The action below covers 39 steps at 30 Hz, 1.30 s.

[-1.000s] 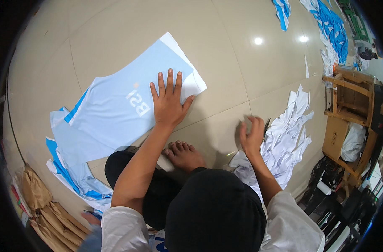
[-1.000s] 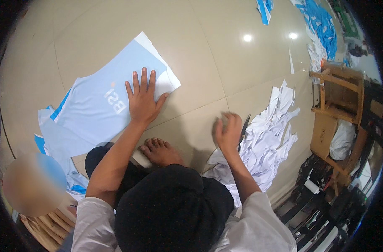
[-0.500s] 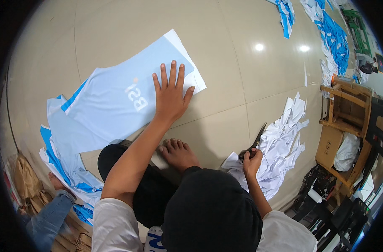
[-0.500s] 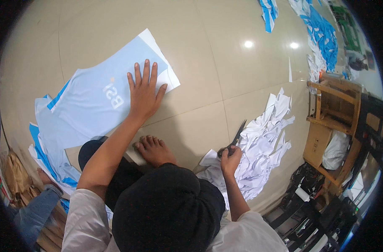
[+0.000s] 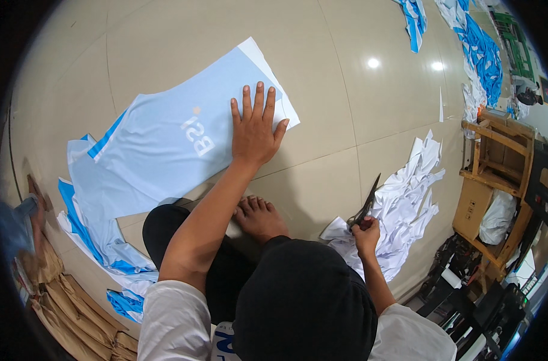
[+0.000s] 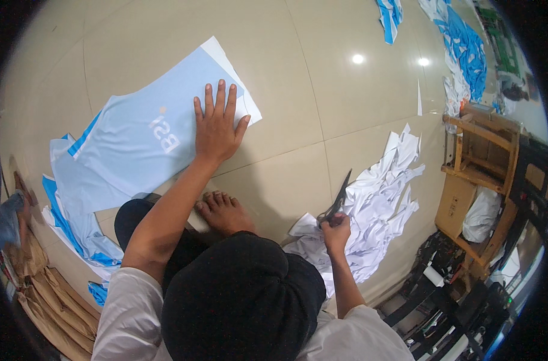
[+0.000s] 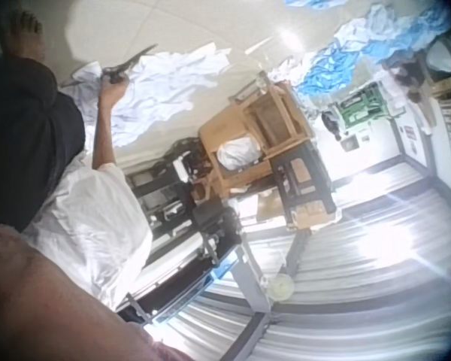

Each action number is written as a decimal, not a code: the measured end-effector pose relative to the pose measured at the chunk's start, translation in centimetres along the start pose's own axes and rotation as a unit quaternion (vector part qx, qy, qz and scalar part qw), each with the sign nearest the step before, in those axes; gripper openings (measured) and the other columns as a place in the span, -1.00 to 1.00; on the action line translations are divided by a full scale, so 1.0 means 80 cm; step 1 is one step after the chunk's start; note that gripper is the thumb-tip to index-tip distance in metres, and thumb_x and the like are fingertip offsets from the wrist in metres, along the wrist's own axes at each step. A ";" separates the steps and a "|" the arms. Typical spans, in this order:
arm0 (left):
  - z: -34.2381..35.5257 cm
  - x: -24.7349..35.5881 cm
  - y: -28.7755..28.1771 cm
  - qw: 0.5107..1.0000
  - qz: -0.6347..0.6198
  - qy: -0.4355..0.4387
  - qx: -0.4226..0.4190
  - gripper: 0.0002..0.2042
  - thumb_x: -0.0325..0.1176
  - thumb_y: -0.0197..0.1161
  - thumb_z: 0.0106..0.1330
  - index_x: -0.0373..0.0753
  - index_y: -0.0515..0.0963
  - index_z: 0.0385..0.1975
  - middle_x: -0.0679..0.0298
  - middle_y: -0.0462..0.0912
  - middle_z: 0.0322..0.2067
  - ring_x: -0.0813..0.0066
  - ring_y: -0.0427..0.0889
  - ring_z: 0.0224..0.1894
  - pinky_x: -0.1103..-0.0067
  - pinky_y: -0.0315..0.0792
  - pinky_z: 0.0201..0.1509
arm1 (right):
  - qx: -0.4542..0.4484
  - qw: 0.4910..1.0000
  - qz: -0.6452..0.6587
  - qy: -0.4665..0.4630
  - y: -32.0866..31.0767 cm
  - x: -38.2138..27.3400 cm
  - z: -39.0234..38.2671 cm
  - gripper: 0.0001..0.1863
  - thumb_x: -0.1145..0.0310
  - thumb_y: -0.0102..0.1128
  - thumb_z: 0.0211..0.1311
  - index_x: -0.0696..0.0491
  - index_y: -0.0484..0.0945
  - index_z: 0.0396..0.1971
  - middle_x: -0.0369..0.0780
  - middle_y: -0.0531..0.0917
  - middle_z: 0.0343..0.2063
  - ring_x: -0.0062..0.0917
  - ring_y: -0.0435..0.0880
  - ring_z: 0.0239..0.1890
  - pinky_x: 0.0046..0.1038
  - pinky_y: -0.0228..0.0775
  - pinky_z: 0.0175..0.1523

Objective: The person sits on the floor and uses scissors to cut a piece of light blue fabric. They smooth the fabric with their hands and carefully trim the edges, creating a pile of cut fabric scraps.

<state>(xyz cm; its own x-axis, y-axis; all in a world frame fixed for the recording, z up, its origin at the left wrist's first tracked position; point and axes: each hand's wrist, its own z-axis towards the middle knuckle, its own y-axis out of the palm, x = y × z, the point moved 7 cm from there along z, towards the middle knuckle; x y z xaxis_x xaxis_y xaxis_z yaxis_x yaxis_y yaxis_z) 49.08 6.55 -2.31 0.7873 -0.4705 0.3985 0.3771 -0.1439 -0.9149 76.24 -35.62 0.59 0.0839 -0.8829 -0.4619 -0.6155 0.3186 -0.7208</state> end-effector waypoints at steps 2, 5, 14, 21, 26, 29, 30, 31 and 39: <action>0.001 0.001 -0.001 1.000 0.009 0.000 -0.005 -0.20 0.16 0.04 0.66 -0.21 0.11 0.72 -0.03 0.05 0.72 -0.22 -0.10 0.75 -0.25 -0.22 0.71 | -0.034 0.987 0.143 0.059 -0.004 0.010 0.002 -0.53 0.59 0.49 0.20 0.24 0.54 0.10 -0.17 0.76 -0.16 -0.40 0.80 -0.15 -0.39 0.67 -0.01; 0.000 -0.002 -0.002 1.000 0.005 -0.004 -0.009 -0.21 0.15 0.05 0.66 -0.24 0.13 0.71 -0.05 0.06 0.71 -0.26 -0.10 0.74 -0.26 -0.21 0.71 | -0.124 0.934 0.284 0.176 0.010 -0.021 -0.021 -0.76 0.54 0.48 0.37 0.15 0.64 -0.04 -0.27 0.73 -0.31 -0.49 0.73 -0.25 -0.44 0.62 -0.10; 0.028 -0.043 -0.027 0.998 0.038 -0.039 0.032 -0.27 0.04 0.05 0.70 -0.32 0.16 0.68 -0.19 0.08 0.68 -0.44 -0.04 0.70 -0.34 -0.16 0.67 | -0.216 0.936 0.271 0.065 0.047 -0.083 -0.047 -0.79 0.42 0.57 0.38 0.06 0.64 -0.19 -0.31 0.74 -0.39 -0.61 0.72 -0.41 -0.52 0.51 -0.25; 0.016 -0.099 -0.034 0.991 0.067 -0.108 0.034 -0.23 0.11 0.03 0.69 -0.27 0.11 0.71 -0.17 0.00 0.71 -0.46 -0.17 0.72 -0.39 -0.26 0.66 | -0.279 0.954 0.081 -0.067 0.107 -0.169 -0.009 -0.55 0.15 0.61 0.40 0.02 0.51 -0.51 -0.36 0.59 -0.60 -0.74 0.53 -0.59 -0.58 0.31 -0.49; 0.018 -0.118 -0.036 0.989 0.078 -0.118 0.040 -0.21 0.17 0.02 0.68 -0.23 0.12 0.72 -0.12 -0.02 0.73 -0.43 -0.20 0.74 -0.36 -0.29 0.68 | -0.352 0.931 0.067 -0.064 0.148 -0.219 0.030 -0.48 0.03 0.62 0.37 0.02 0.51 -0.57 -0.35 0.56 -0.65 -0.72 0.50 -0.64 -0.56 0.31 -0.52; 0.020 -0.121 -0.036 0.990 0.066 -0.113 0.052 -0.22 0.16 0.00 0.69 -0.21 0.09 0.73 -0.16 -0.01 0.72 -0.44 -0.19 0.73 -0.37 -0.29 0.67 | -0.391 0.917 0.051 -0.057 0.160 -0.237 0.031 -0.51 0.02 0.63 0.35 0.04 0.56 -0.53 -0.36 0.55 -0.66 -0.72 0.50 -0.64 -0.57 0.31 -0.52; 0.019 -0.121 -0.035 0.990 0.072 -0.114 0.051 -0.22 0.16 0.00 0.69 -0.21 0.09 0.73 -0.16 0.00 0.71 -0.43 -0.19 0.73 -0.36 -0.28 0.67 | -0.402 0.912 0.046 -0.061 0.165 -0.240 0.028 -0.51 0.02 0.63 0.35 0.05 0.58 -0.52 -0.36 0.55 -0.66 -0.72 0.50 -0.65 -0.58 0.30 -0.53; 0.019 -0.121 -0.035 0.989 0.078 -0.115 0.049 -0.22 0.16 0.00 0.69 -0.20 0.09 0.73 -0.16 0.00 0.71 -0.42 -0.18 0.73 -0.35 -0.27 0.68 | -0.413 0.907 0.042 -0.065 0.169 -0.243 0.026 -0.52 0.02 0.63 0.35 0.06 0.60 -0.51 -0.36 0.55 -0.67 -0.72 0.50 -0.65 -0.58 0.30 -0.53; 0.020 -0.121 -0.037 0.989 0.081 -0.117 0.050 -0.22 0.16 -0.01 0.69 -0.19 0.09 0.73 -0.16 0.02 0.71 -0.40 -0.15 0.73 -0.32 -0.25 0.69 | -0.409 0.908 0.070 -0.059 0.186 -0.246 0.032 -0.55 0.05 0.61 0.37 0.07 0.62 -0.51 -0.36 0.56 -0.67 -0.73 0.49 -0.67 -0.58 0.25 -0.54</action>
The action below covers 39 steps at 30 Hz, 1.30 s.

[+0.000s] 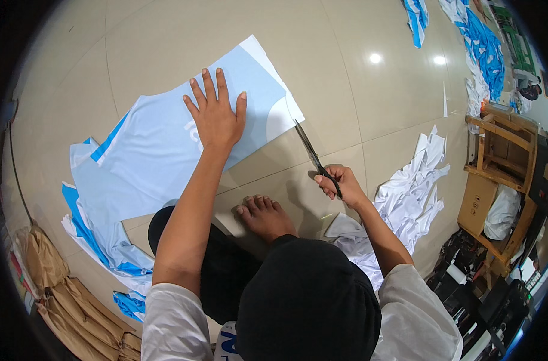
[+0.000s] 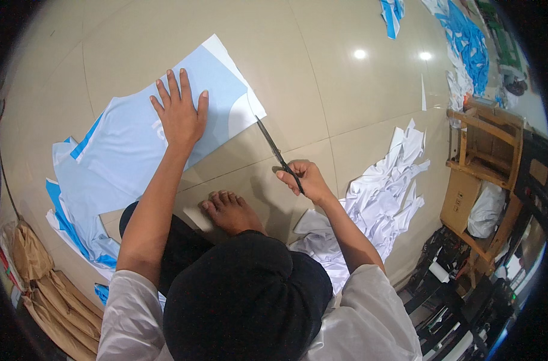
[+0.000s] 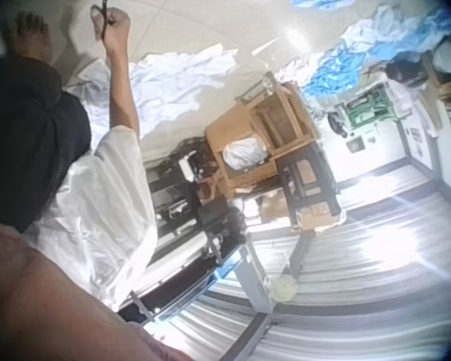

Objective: The person sits on the floor and uses scissors to cut a piece of light blue fabric. They smooth the fabric with their hands and carefully trim the edges, creating a pile of cut fabric scraps.

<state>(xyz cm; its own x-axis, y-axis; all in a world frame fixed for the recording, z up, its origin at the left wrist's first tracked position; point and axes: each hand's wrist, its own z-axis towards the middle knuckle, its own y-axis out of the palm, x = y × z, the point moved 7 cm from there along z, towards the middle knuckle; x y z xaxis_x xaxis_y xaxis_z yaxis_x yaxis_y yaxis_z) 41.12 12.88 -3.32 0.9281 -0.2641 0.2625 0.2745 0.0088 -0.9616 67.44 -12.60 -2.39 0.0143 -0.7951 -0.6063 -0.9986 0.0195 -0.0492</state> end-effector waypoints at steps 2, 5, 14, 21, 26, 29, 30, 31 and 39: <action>-0.001 0.000 0.001 1.000 -0.001 0.000 -0.001 -0.23 0.16 -0.01 0.69 -0.19 0.10 0.73 -0.15 0.02 0.71 -0.40 -0.15 0.74 -0.32 -0.25 0.69 | 0.008 1.000 -0.003 0.002 0.000 0.000 0.002 -0.55 0.07 0.60 0.37 0.06 0.61 -0.52 -0.36 0.56 -0.67 -0.73 0.48 -0.67 -0.58 0.25 -0.55; 0.000 -0.001 0.001 1.000 -0.002 -0.002 0.000 -0.23 0.17 -0.02 0.69 -0.19 0.10 0.73 -0.14 0.00 0.72 -0.39 -0.16 0.74 -0.32 -0.26 0.69 | 0.011 1.000 -0.006 0.000 0.001 -0.004 0.004 -0.56 0.09 0.60 0.38 0.07 0.60 -0.52 -0.36 0.56 -0.68 -0.73 0.46 -0.69 -0.57 0.24 -0.55; 0.002 0.002 0.003 1.000 -0.003 -0.008 -0.008 -0.20 0.22 -0.06 0.68 -0.18 0.08 0.74 -0.12 -0.01 0.73 -0.36 -0.17 0.74 -0.28 -0.29 0.71 | 0.014 1.000 -0.008 -0.006 0.007 -0.016 0.004 -0.51 0.10 0.57 0.42 0.01 0.52 -0.60 -0.36 0.54 -0.70 -0.74 0.42 -0.70 -0.57 0.18 -0.56; 0.001 0.000 0.003 1.000 0.002 -0.009 -0.004 -0.20 0.20 -0.04 0.67 -0.18 0.08 0.74 -0.12 -0.01 0.72 -0.38 -0.17 0.74 -0.28 -0.31 0.71 | 0.024 0.999 -0.018 -0.018 0.013 -0.022 0.009 -0.48 0.08 0.57 0.43 0.00 0.50 -0.64 -0.38 0.50 -0.74 -0.75 0.38 -0.73 -0.57 0.12 -0.58; 0.002 0.000 0.003 1.000 0.002 -0.009 -0.010 -0.20 0.19 -0.04 0.66 -0.19 0.08 0.74 -0.13 -0.02 0.73 -0.38 -0.18 0.74 -0.28 -0.32 0.71 | 0.027 0.999 -0.022 -0.013 0.014 -0.021 0.009 -0.46 0.08 0.57 0.43 0.00 0.49 -0.67 -0.40 0.49 -0.75 -0.77 0.36 -0.73 -0.56 0.10 -0.58; 0.002 0.000 0.002 1.000 -0.003 -0.010 -0.011 -0.20 0.18 -0.04 0.66 -0.19 0.07 0.74 -0.14 -0.02 0.72 -0.38 -0.19 0.74 -0.28 -0.32 0.71 | 0.029 0.999 -0.027 -0.010 0.014 -0.024 0.009 -0.45 0.09 0.56 0.43 0.00 0.49 -0.68 -0.42 0.48 -0.75 -0.78 0.36 -0.73 -0.56 0.10 -0.58; 0.002 0.000 0.002 1.000 -0.003 -0.010 -0.012 -0.20 0.18 -0.04 0.66 -0.19 0.07 0.74 -0.14 -0.02 0.72 -0.38 -0.19 0.74 -0.28 -0.33 0.71 | 0.031 0.999 -0.031 -0.012 0.013 -0.023 0.010 -0.45 0.10 0.56 0.43 0.00 0.49 -0.68 -0.42 0.47 -0.75 -0.78 0.36 -0.73 -0.56 0.10 -0.58; 0.001 0.000 0.002 1.000 -0.004 -0.011 -0.013 -0.20 0.18 -0.04 0.66 -0.19 0.07 0.74 -0.14 -0.02 0.72 -0.39 -0.19 0.74 -0.28 -0.33 0.71 | 0.032 0.999 -0.035 -0.015 0.013 -0.022 0.010 -0.46 0.11 0.56 0.44 0.00 0.49 -0.68 -0.42 0.47 -0.75 -0.78 0.36 -0.73 -0.56 0.10 -0.58; 0.002 0.000 0.003 1.000 0.004 -0.008 -0.015 -0.20 0.19 -0.06 0.67 -0.19 0.07 0.74 -0.14 -0.02 0.72 -0.39 -0.20 0.74 -0.28 -0.35 0.71 | 0.037 0.998 -0.032 -0.032 0.012 -0.013 0.014 -0.48 0.16 0.54 0.43 0.02 0.49 -0.67 -0.41 0.48 -0.76 -0.77 0.39 -0.74 -0.54 0.15 -0.62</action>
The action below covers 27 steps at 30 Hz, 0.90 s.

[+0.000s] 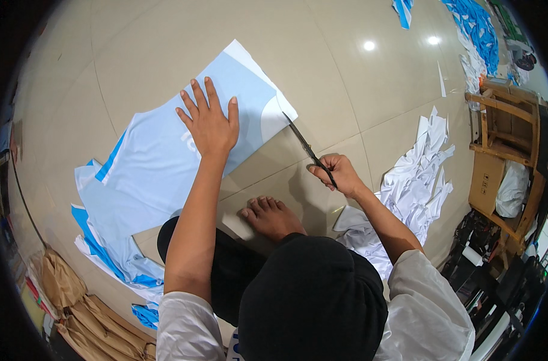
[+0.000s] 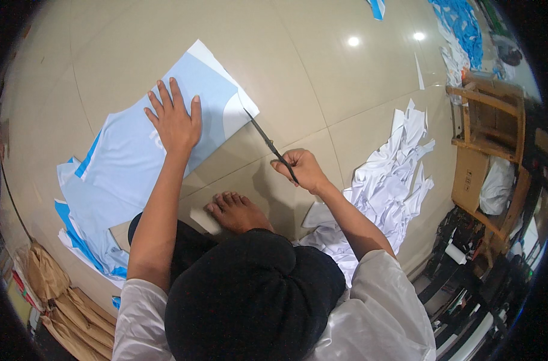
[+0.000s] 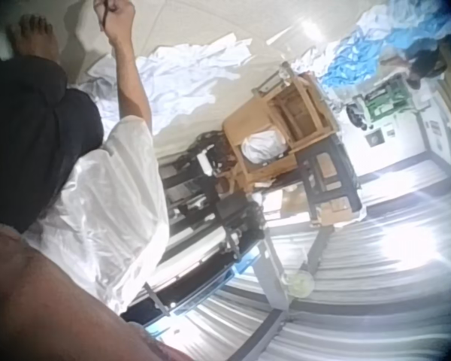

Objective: The person sits on the floor and uses scissors to cut a piece of light blue fabric. They smooth the fabric with their hands and carefully trim the edges, creating a pile of cut fabric scraps.

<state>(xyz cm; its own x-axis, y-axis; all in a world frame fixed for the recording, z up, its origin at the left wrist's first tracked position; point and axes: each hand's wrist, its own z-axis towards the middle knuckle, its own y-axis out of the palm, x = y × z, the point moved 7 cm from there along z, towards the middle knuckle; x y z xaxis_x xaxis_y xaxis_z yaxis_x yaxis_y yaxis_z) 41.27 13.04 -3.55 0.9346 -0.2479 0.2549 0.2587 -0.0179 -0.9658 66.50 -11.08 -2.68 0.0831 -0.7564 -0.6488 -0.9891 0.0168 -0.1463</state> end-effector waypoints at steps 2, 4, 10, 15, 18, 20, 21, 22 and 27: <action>-0.001 0.000 0.000 1.000 0.004 0.000 -0.002 -0.19 0.20 -0.07 0.68 -0.19 0.06 0.74 -0.14 -0.02 0.72 -0.39 -0.20 0.74 -0.27 -0.35 0.72 | -0.003 1.000 -0.003 -0.004 -0.001 0.002 0.001 -0.49 0.18 0.53 0.43 0.02 0.48 -0.67 -0.41 0.48 -0.76 -0.76 0.40 -0.75 -0.54 0.15 -0.62; 0.000 0.000 0.000 1.000 0.007 0.001 -0.001 -0.20 0.20 -0.08 0.68 -0.19 0.06 0.74 -0.15 -0.02 0.72 -0.39 -0.19 0.74 -0.27 -0.35 0.72 | 0.000 1.000 -0.004 -0.005 -0.001 0.003 0.001 -0.49 0.20 0.52 0.43 0.03 0.48 -0.67 -0.40 0.49 -0.76 -0.76 0.39 -0.75 -0.53 0.15 -0.63; 0.000 0.000 -0.002 1.000 0.011 0.001 0.001 -0.20 0.20 -0.08 0.68 -0.19 0.06 0.74 -0.15 -0.02 0.72 -0.39 -0.18 0.74 -0.27 -0.34 0.72 | 0.001 1.000 -0.020 -0.017 -0.002 0.000 0.000 -0.50 0.24 0.50 0.44 0.04 0.48 -0.68 -0.39 0.49 -0.77 -0.75 0.39 -0.76 -0.52 0.13 -0.63; -0.001 0.000 -0.001 1.000 0.007 0.003 0.005 -0.20 0.20 -0.08 0.68 -0.19 0.07 0.74 -0.15 -0.01 0.72 -0.39 -0.18 0.74 -0.28 -0.34 0.71 | -0.002 1.000 -0.007 -0.009 -0.001 -0.002 -0.002 -0.51 0.25 0.50 0.44 0.04 0.48 -0.68 -0.39 0.49 -0.78 -0.76 0.38 -0.76 -0.53 0.12 -0.63; -0.001 0.000 -0.002 1.000 0.002 0.004 0.008 -0.20 0.20 -0.08 0.68 -0.19 0.07 0.74 -0.15 -0.02 0.72 -0.39 -0.18 0.74 -0.28 -0.34 0.71 | 0.000 1.000 0.002 0.010 0.002 -0.005 -0.003 -0.51 0.21 0.51 0.42 0.03 0.49 -0.68 -0.38 0.49 -0.77 -0.75 0.38 -0.75 -0.54 0.13 -0.61; -0.001 -0.001 -0.001 1.000 0.003 0.003 0.006 -0.20 0.20 -0.07 0.68 -0.19 0.07 0.74 -0.15 -0.02 0.72 -0.39 -0.19 0.74 -0.28 -0.34 0.71 | 0.005 1.000 0.003 0.023 0.004 -0.015 -0.004 -0.51 0.18 0.53 0.41 0.02 0.49 -0.67 -0.38 0.49 -0.77 -0.75 0.38 -0.75 -0.54 0.13 -0.60; -0.001 -0.001 -0.001 1.000 0.004 0.002 0.006 -0.20 0.20 -0.07 0.68 -0.19 0.07 0.74 -0.14 -0.02 0.72 -0.38 -0.19 0.74 -0.28 -0.34 0.72 | 0.004 1.000 0.000 0.024 0.006 -0.015 -0.002 -0.51 0.16 0.53 0.40 0.02 0.49 -0.67 -0.38 0.49 -0.76 -0.75 0.39 -0.74 -0.53 0.13 -0.60; -0.001 -0.001 -0.001 1.000 0.005 0.002 0.005 -0.20 0.21 -0.07 0.67 -0.19 0.07 0.74 -0.14 -0.02 0.72 -0.38 -0.19 0.74 -0.27 -0.34 0.72 | 0.005 1.000 -0.003 0.025 0.006 -0.015 0.000 -0.50 0.15 0.54 0.39 0.02 0.50 -0.66 -0.39 0.49 -0.76 -0.75 0.39 -0.74 -0.53 0.14 -0.59; -0.001 0.000 0.000 1.000 0.004 0.001 0.006 -0.20 0.21 -0.08 0.68 -0.18 0.07 0.74 -0.14 -0.02 0.72 -0.38 -0.19 0.74 -0.28 -0.33 0.71 | 0.006 1.000 0.006 0.025 0.008 -0.020 0.010 -0.51 0.13 0.55 0.38 0.02 0.50 -0.65 -0.39 0.48 -0.76 -0.75 0.38 -0.74 -0.54 0.13 -0.60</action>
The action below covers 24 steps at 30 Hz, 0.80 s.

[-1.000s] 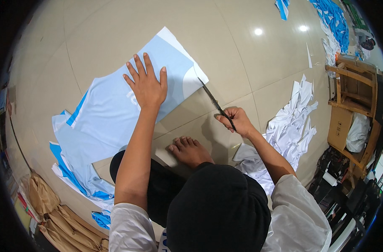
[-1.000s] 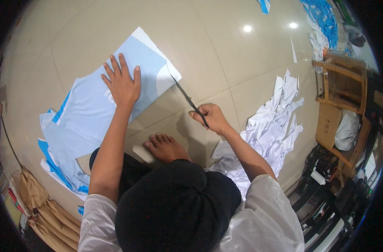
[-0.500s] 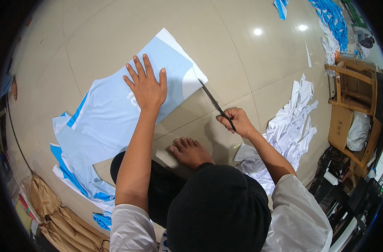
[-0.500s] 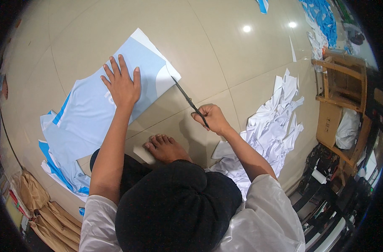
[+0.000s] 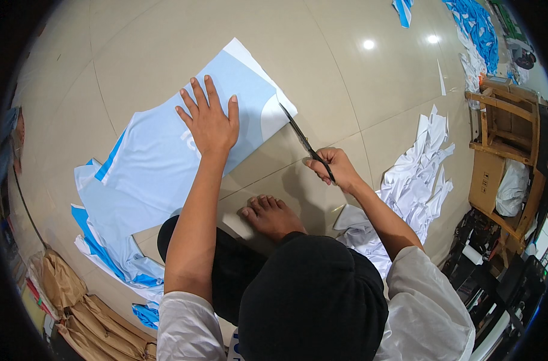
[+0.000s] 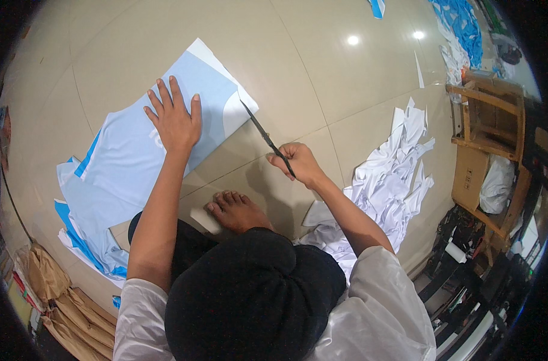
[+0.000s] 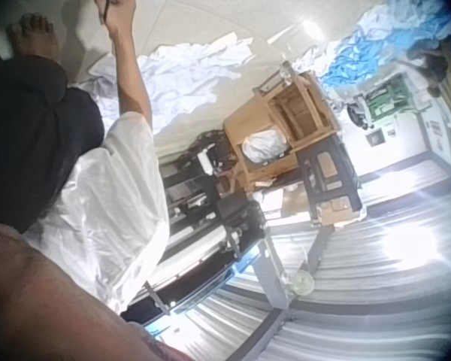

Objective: The person sits on the floor and uses scissors to cut a piece of light blue fabric. They smooth the fabric with their hands and carefully trim the edges, creating a pile of cut fabric scraps.

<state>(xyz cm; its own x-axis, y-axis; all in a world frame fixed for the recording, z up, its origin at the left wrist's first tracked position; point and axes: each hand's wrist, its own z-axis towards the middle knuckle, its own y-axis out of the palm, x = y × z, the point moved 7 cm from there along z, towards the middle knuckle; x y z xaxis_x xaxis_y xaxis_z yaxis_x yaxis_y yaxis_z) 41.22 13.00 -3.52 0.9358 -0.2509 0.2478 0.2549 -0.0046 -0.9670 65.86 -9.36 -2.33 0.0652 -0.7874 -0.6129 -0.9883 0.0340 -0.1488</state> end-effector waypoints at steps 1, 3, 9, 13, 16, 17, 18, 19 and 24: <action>0.000 0.000 0.000 1.000 0.002 0.000 -0.001 -0.20 0.21 -0.08 0.68 -0.18 0.07 0.74 -0.14 -0.02 0.72 -0.38 -0.19 0.74 -0.28 -0.33 0.71 | -0.002 1.000 0.005 -0.001 0.001 -0.001 0.001 -0.51 0.13 0.55 0.38 0.02 0.50 -0.65 -0.39 0.48 -0.76 -0.75 0.38 -0.75 -0.54 0.13 -0.60; 0.000 -0.001 0.000 1.000 0.003 -0.001 -0.002 -0.20 0.21 -0.08 0.68 -0.18 0.07 0.74 -0.14 -0.02 0.72 -0.38 -0.19 0.74 -0.28 -0.33 0.71 | -0.003 1.000 0.006 -0.004 0.001 -0.001 0.004 -0.51 0.13 0.54 0.38 0.02 0.51 -0.65 -0.39 0.48 -0.76 -0.75 0.38 -0.75 -0.54 0.13 -0.60; 0.000 0.000 -0.001 1.000 -0.001 -0.002 -0.001 -0.20 0.21 -0.06 0.67 -0.17 0.07 0.74 -0.13 -0.01 0.72 -0.38 -0.18 0.74 -0.29 -0.32 0.71 | 0.004 1.000 0.001 -0.005 0.005 -0.001 0.006 -0.57 0.17 0.54 0.39 0.03 0.55 -0.60 -0.39 0.50 -0.74 -0.76 0.38 -0.75 -0.56 0.14 -0.61; 0.000 0.000 -0.002 1.000 0.003 -0.003 -0.002 -0.20 0.21 -0.06 0.67 -0.17 0.07 0.74 -0.13 -0.01 0.72 -0.37 -0.17 0.74 -0.28 -0.31 0.71 | -0.002 1.000 0.005 0.002 0.006 0.000 0.006 -0.62 0.19 0.53 0.38 0.01 0.59 -0.56 -0.39 0.53 -0.71 -0.78 0.39 -0.75 -0.60 0.16 -0.61; 0.001 0.000 0.000 1.000 0.008 -0.002 -0.003 -0.20 0.20 -0.06 0.67 -0.17 0.07 0.74 -0.13 -0.01 0.72 -0.38 -0.17 0.74 -0.28 -0.31 0.71 | -0.002 1.000 0.005 0.002 0.006 0.001 0.006 -0.62 0.20 0.53 0.39 0.01 0.58 -0.56 -0.39 0.53 -0.72 -0.78 0.39 -0.75 -0.61 0.15 -0.62; 0.001 0.000 0.000 1.000 0.010 -0.002 -0.003 -0.20 0.20 -0.06 0.67 -0.17 0.07 0.74 -0.13 -0.01 0.72 -0.38 -0.17 0.74 -0.28 -0.31 0.71 | -0.001 1.000 0.005 0.001 0.007 0.001 0.006 -0.62 0.20 0.53 0.40 0.01 0.58 -0.56 -0.40 0.53 -0.72 -0.78 0.39 -0.75 -0.61 0.15 -0.62; 0.001 -0.001 0.000 1.000 0.011 -0.002 -0.003 -0.20 0.20 -0.06 0.67 -0.17 0.07 0.74 -0.14 -0.01 0.72 -0.38 -0.17 0.74 -0.28 -0.31 0.71 | -0.003 1.000 0.008 -0.004 0.007 0.002 0.007 -0.62 0.20 0.52 0.40 0.01 0.58 -0.57 -0.40 0.53 -0.72 -0.78 0.39 -0.75 -0.61 0.15 -0.62; 0.001 -0.001 0.001 1.000 0.012 -0.002 -0.003 -0.20 0.20 -0.06 0.67 -0.17 0.07 0.74 -0.14 -0.01 0.72 -0.38 -0.16 0.74 -0.28 -0.31 0.71 | -0.005 1.000 0.011 -0.009 0.008 0.003 0.007 -0.62 0.21 0.52 0.41 0.01 0.58 -0.57 -0.40 0.53 -0.72 -0.78 0.39 -0.75 -0.61 0.15 -0.62; 0.001 0.000 0.000 1.000 0.011 -0.001 -0.003 -0.20 0.19 -0.05 0.67 -0.18 0.06 0.74 -0.15 -0.01 0.72 -0.39 -0.15 0.74 -0.28 -0.31 0.71 | -0.006 1.000 0.026 -0.005 0.011 0.005 0.006 -0.61 0.22 0.51 0.42 0.03 0.56 -0.57 -0.39 0.53 -0.73 -0.77 0.40 -0.75 -0.59 0.15 -0.62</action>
<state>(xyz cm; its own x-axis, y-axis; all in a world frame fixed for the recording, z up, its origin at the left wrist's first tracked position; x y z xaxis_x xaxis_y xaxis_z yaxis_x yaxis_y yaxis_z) 41.23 13.05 -3.56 0.9417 -0.2486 0.2267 0.2329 -0.0047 -0.9725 65.06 -9.38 -3.09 0.0152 -0.7788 -0.6270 -0.9919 0.0674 -0.1079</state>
